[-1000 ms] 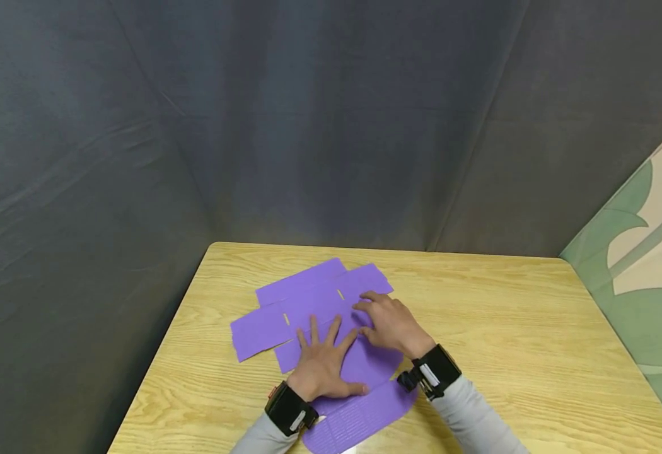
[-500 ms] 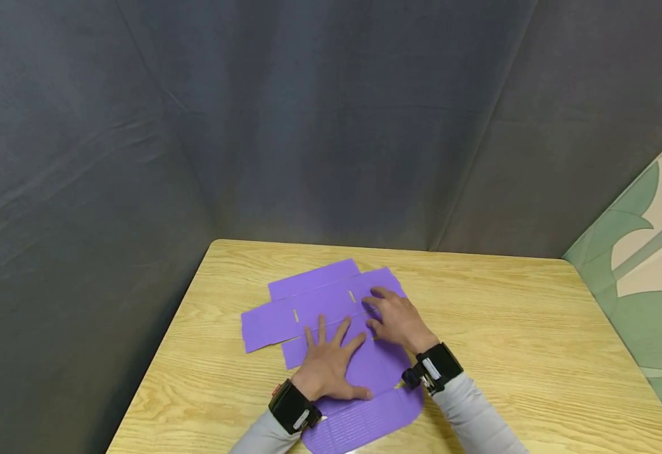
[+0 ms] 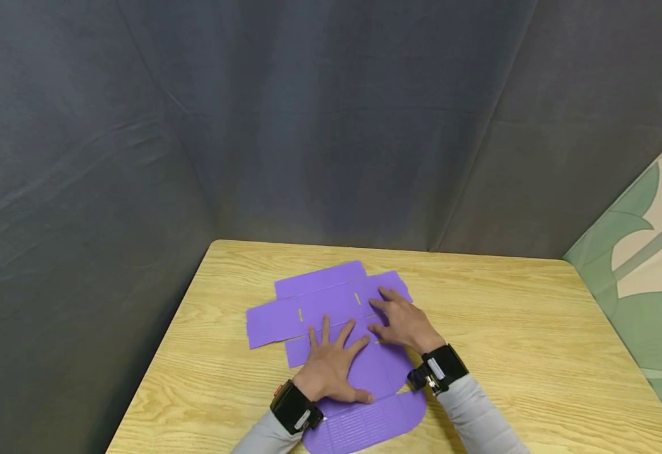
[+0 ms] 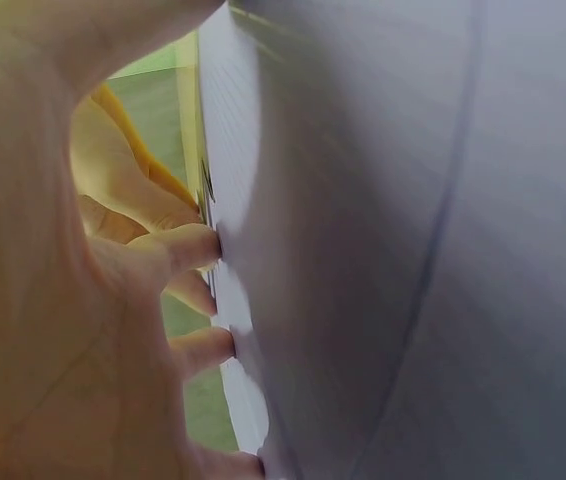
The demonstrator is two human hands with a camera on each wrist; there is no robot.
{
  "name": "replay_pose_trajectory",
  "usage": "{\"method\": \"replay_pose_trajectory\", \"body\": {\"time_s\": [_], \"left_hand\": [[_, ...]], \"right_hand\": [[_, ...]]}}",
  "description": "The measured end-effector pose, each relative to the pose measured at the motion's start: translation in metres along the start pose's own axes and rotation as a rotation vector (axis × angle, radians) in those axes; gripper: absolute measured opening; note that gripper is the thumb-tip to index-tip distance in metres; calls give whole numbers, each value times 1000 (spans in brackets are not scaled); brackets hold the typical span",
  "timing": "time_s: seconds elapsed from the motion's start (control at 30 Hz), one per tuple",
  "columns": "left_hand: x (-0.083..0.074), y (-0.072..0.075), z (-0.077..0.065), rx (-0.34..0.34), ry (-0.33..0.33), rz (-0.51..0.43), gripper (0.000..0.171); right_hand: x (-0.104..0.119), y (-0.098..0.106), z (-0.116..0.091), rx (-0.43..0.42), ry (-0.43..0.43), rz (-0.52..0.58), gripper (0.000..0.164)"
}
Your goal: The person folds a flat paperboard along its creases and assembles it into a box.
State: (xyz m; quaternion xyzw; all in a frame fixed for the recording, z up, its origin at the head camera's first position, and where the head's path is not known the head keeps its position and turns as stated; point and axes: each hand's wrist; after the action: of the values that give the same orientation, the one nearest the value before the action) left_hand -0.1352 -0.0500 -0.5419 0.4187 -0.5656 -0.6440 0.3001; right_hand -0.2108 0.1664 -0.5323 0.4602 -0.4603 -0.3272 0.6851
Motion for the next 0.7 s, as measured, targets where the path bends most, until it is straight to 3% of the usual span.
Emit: {"method": "replay_pose_trajectory", "body": {"time_s": [0.33,0.7], "left_hand": [[0,-4,2,24,-53,30,115],[-4,-1,4,38,-94,36,112]], "right_hand": [[-1,4,-13,23,-73,-89,64],[-4,7,-25,-24,-83,-144,64]]}}
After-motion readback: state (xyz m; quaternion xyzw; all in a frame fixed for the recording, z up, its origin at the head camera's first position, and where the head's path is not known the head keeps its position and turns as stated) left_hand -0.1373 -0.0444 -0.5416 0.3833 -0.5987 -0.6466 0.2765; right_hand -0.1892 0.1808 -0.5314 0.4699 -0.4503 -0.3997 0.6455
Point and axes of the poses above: each hand's wrist, its own z-axis towards the middle knuckle, its own y-axis out of the back of the hand, x = y × z, and after that the axes turned 10 degrees about -x, right-handed
